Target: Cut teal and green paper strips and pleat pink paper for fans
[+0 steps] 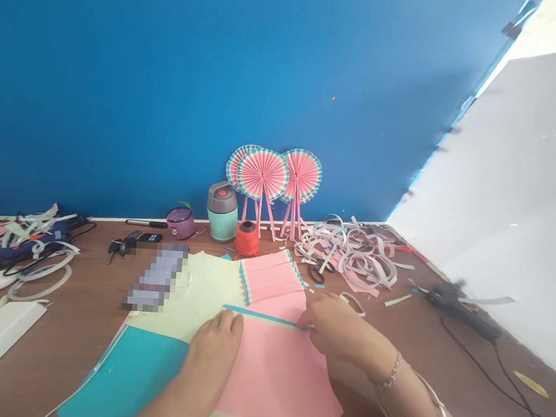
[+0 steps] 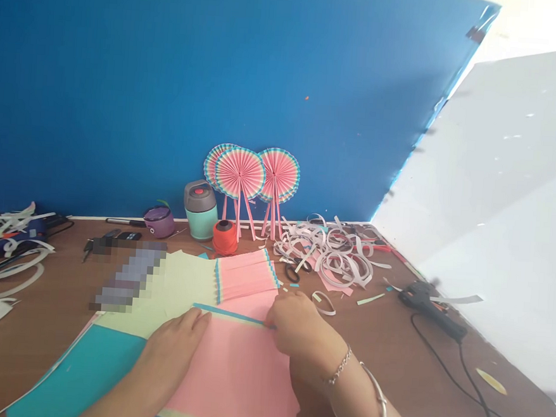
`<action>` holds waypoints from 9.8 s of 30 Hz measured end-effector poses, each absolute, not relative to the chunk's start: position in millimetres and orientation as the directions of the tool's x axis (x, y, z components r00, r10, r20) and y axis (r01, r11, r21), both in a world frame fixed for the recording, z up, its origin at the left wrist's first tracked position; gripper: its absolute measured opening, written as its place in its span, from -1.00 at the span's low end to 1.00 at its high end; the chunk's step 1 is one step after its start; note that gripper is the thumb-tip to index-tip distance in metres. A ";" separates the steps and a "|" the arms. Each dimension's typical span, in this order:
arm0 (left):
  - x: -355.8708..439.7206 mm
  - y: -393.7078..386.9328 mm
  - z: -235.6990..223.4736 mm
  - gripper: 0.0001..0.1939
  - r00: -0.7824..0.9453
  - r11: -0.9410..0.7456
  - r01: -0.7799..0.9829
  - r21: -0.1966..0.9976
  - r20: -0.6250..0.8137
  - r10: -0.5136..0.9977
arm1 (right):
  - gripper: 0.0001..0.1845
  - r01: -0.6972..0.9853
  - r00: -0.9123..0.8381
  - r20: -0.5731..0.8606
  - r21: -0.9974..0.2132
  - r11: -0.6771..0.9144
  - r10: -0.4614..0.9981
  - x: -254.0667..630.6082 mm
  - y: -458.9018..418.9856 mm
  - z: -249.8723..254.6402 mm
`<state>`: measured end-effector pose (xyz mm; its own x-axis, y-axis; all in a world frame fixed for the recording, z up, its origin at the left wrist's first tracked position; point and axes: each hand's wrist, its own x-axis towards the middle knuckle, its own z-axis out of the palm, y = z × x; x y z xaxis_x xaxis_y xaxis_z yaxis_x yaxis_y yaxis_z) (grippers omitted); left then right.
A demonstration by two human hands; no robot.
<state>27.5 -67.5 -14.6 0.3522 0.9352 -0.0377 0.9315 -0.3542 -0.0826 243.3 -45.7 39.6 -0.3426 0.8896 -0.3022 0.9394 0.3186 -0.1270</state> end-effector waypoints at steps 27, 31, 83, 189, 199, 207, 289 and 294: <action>-2.4 -38.2 -20.9 -0.69 0.130 -0.139 0.765 0.629 0.061 0.990 | -0.70 0.506 -0.576 -0.269 -0.859 0.078 0.772 264.5 -15.9 18.1; -4.4 -38.7 -23.4 -0.69 0.121 -0.134 0.758 0.639 0.065 0.991 | -0.66 0.466 -0.583 -0.253 -0.883 0.062 0.772 264.0 -14.5 18.4; 4.4 -58.4 -7.9 -0.60 0.723 -0.732 0.561 0.385 0.203 0.661 | -0.78 0.587 -0.466 -0.134 -0.786 0.192 0.875 238.9 -21.2 -12.6; 29.7 -75.3 -13.3 -0.67 0.715 -0.707 0.694 0.134 -0.022 0.698 | -0.91 0.818 -0.141 -0.223 -0.575 -0.013 0.965 244.6 -6.5 -14.0; 30.6 -75.9 -13.0 -0.68 0.716 -0.709 0.696 0.110 -0.031 0.698 | -0.83 0.703 -0.258 -0.302 -0.710 -0.036 0.918 253.6 -6.1 -7.3; 28.9 -77.3 -17.8 -0.67 0.710 -0.706 0.701 0.100 -0.012 0.704 | -0.78 0.675 -0.265 -0.307 -0.736 -0.052 0.914 249.6 -7.9 -11.3; 4.4 -34.1 -28.7 -0.83 0.119 -0.174 0.697 0.696 0.127 0.985 | -0.71 0.969 0.223 0.543 -0.212 -0.125 0.809 297.9 23.8 -26.2; 2.8 -33.0 -30.0 -0.82 0.111 -0.167 0.677 0.717 0.125 0.986 | -0.69 0.984 0.065 0.276 -0.178 -0.015 0.959 291.7 29.0 -28.9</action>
<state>2.8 -33.0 -30.0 0.1107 0.9860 0.1250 0.6768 -0.1669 0.7170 291.7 29.0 -28.9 0.0649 0.9589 0.2761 0.9840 -0.0155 -0.1775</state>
